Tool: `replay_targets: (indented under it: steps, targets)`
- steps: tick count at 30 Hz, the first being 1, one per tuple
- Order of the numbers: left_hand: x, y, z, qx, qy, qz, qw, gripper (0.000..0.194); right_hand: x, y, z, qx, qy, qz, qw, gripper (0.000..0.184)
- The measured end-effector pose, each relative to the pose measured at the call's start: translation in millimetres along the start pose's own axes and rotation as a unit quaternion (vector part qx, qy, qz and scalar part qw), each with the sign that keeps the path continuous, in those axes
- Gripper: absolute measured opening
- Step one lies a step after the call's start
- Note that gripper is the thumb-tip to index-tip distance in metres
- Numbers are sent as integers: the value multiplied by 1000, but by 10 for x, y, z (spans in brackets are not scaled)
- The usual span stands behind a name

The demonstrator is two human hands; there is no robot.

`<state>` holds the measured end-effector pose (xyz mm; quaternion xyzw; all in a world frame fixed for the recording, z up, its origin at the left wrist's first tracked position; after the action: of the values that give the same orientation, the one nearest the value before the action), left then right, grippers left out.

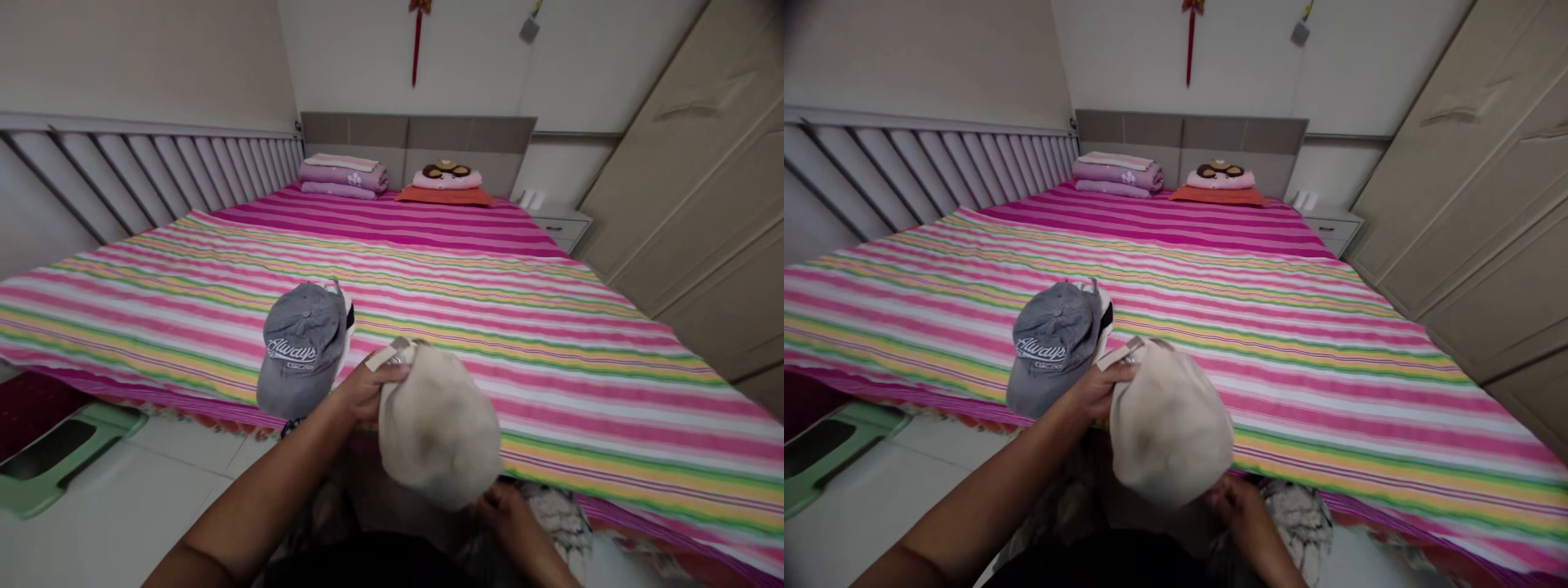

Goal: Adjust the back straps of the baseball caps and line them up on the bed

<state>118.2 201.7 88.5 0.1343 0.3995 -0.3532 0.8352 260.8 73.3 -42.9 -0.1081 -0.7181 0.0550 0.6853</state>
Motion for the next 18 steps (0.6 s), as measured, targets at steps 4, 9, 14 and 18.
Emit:
replay_targets:
  steps: [4,9,14,18]
  targets:
    - [230,-196,294,81,141,-70,984,24,767,69,-273,-102,-13,-70,992,23]
    - [424,-301,419,128,265,-95,951,19,1288,102,371,78,33,-75,994,33]
    - [561,-417,275,93,215,-123,964,22,1091,43,574,86,171,15,981,41]
    - [604,-423,229,66,205,-113,970,26,1072,-8,579,74,197,22,977,41]
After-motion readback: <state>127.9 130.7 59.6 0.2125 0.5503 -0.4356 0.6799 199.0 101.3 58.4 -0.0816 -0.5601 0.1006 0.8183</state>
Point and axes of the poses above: each hand's wrist, its own y-axis towards the middle knuckle, its own z-axis out of the palm, x = y × z, the point moved 9 cm from there along y, towards the middle knuckle
